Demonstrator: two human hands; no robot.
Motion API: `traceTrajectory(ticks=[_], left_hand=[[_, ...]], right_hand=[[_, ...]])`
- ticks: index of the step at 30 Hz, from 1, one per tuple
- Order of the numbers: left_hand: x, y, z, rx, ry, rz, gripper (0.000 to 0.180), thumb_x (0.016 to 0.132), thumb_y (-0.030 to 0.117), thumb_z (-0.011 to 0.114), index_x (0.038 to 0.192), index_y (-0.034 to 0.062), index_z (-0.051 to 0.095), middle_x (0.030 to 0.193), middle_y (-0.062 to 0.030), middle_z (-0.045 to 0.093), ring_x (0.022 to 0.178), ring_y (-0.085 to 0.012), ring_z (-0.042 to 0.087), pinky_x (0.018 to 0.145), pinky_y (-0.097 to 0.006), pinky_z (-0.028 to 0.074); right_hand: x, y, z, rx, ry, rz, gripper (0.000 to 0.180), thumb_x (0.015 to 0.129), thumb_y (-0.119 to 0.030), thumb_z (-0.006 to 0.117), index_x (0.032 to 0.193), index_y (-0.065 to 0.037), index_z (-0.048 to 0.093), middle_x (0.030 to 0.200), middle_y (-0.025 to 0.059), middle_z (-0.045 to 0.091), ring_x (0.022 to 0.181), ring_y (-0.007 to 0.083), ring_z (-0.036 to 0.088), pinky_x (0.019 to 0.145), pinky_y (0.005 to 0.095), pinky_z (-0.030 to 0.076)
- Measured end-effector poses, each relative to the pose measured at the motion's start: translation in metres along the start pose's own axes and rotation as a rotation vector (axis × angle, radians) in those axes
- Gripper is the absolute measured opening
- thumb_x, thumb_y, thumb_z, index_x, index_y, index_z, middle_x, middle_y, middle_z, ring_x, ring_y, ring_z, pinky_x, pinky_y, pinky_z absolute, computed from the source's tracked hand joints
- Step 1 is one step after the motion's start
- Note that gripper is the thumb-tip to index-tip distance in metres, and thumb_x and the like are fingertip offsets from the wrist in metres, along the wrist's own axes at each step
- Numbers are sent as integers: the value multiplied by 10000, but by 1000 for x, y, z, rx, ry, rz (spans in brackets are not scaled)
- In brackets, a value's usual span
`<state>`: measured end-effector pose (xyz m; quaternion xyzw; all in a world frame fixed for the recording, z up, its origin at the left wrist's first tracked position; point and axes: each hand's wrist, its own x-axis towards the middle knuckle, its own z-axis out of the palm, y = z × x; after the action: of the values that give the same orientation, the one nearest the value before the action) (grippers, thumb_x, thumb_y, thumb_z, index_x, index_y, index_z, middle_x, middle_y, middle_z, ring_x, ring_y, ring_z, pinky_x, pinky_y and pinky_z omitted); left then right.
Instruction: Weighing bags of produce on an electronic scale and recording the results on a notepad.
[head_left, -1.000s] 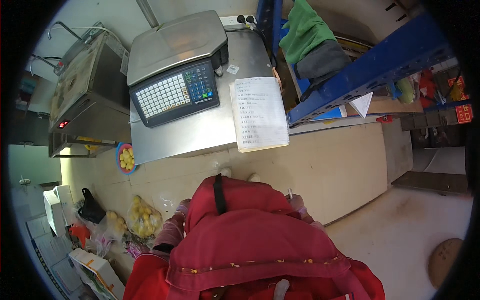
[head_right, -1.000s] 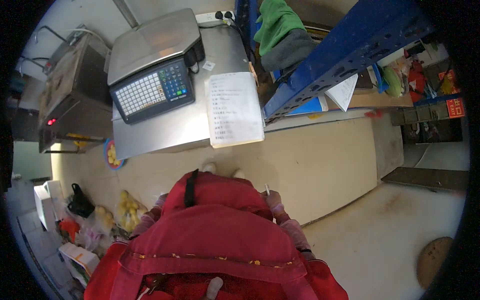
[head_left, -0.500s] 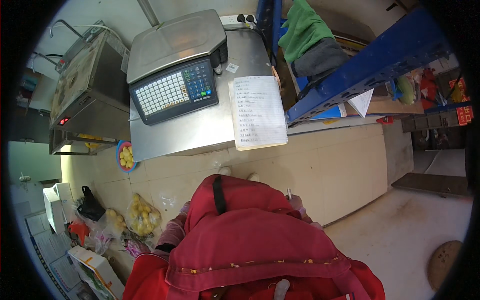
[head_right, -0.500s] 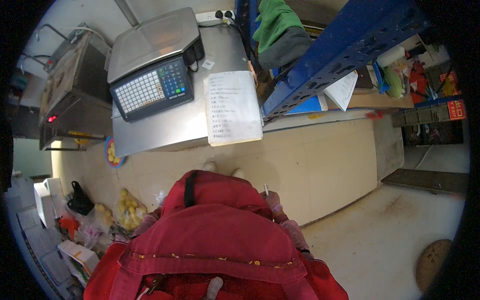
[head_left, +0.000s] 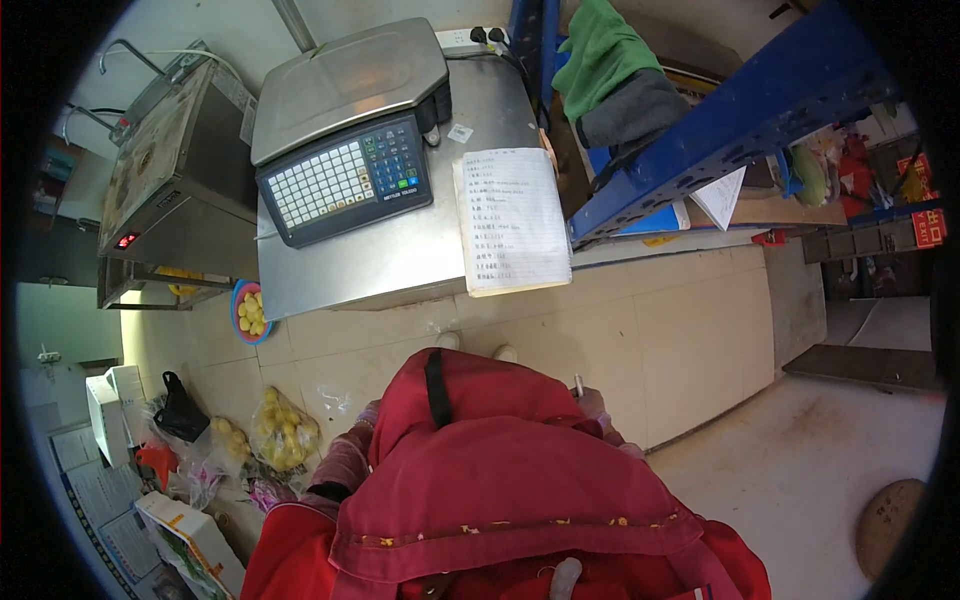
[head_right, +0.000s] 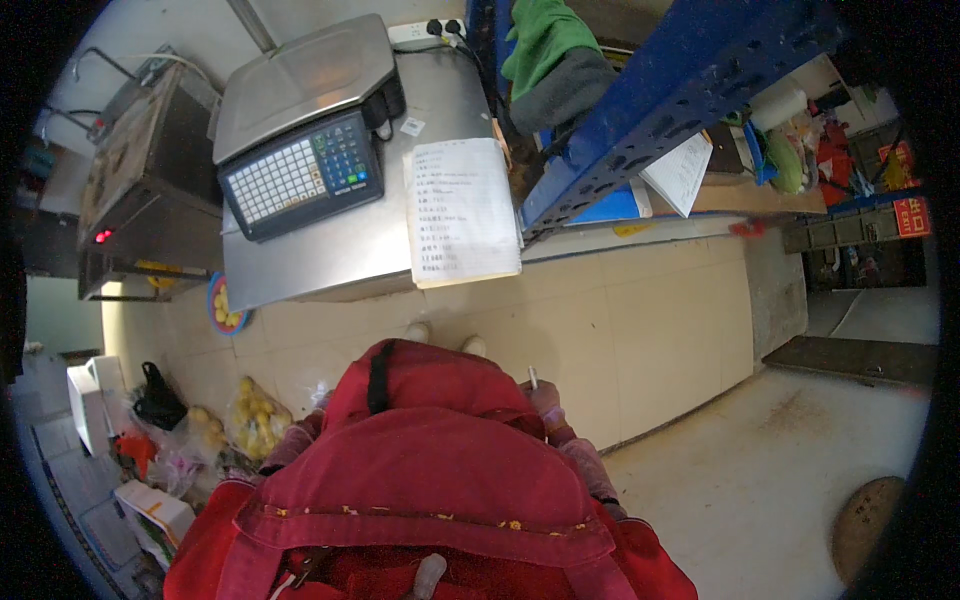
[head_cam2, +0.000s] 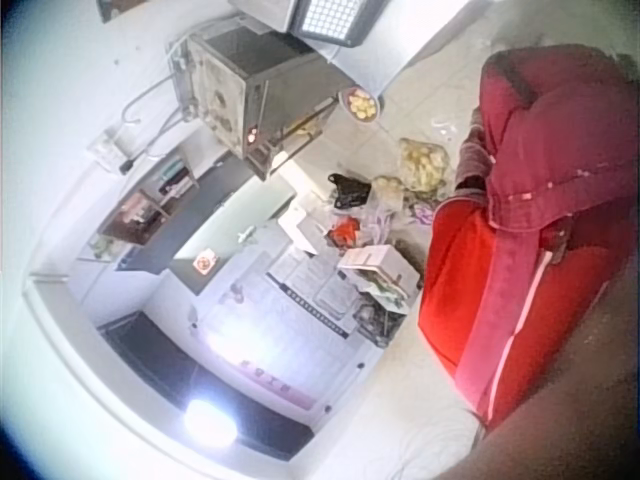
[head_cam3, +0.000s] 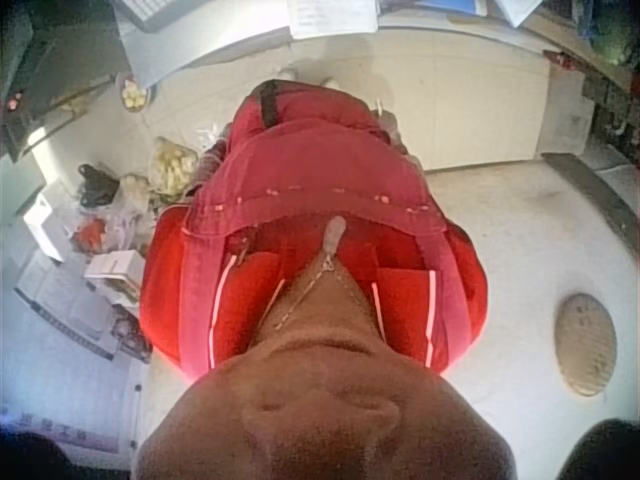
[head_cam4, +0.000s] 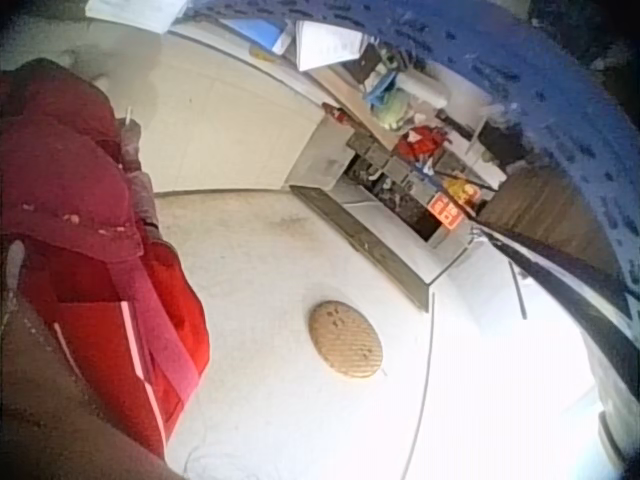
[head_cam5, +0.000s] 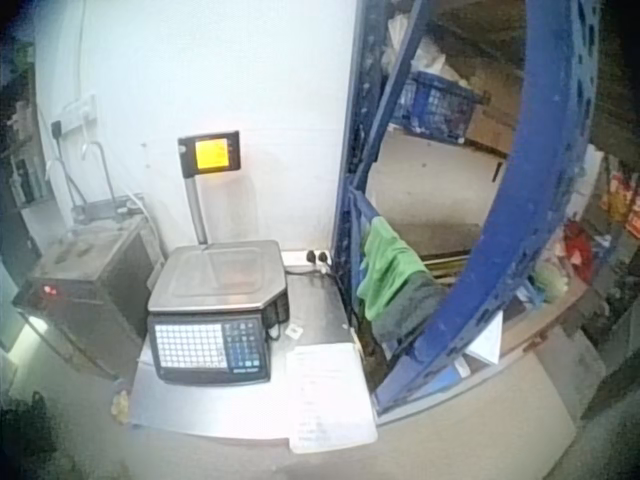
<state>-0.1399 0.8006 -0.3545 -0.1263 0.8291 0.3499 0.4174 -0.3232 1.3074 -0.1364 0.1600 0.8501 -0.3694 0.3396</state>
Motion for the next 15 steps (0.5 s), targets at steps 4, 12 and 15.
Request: traceTrajectory(ticks=[4, 12, 15], left_hand=[[-1, 10, -10, -25, -6, -14, 486, 853, 476, 494, 1184, 132, 588, 1223, -137, 577, 1144, -273, 540, 940, -369, 438], [2, 8, -10, -77, -18, -62, 468, 863, 452, 500, 1182, 122, 592, 1201, -136, 594, 1118, -268, 560, 922, -372, 446], [-4, 3, -11, -73, -13, -94, 456, 865, 439, 500, 1174, 119, 596, 1190, -138, 600, 1106, -269, 568, 914, -374, 450]], right_hand=[[-1, 1, -4, -36, 4, -14, 172, 770, -197, 639, 846, -61, 711, 818, 140, 691, 778, 258, 675, 713, 360, 524], [10, 16, 2, -77, 42, -26, 188, 769, -201, 638, 827, -31, 694, 789, 153, 682, 734, 262, 669, 678, 363, 522], [4, -14, -6, -38, 79, 9, 224, 786, -227, 628, 806, -9, 678, 709, 135, 664, 613, 226, 636, 592, 345, 510]])
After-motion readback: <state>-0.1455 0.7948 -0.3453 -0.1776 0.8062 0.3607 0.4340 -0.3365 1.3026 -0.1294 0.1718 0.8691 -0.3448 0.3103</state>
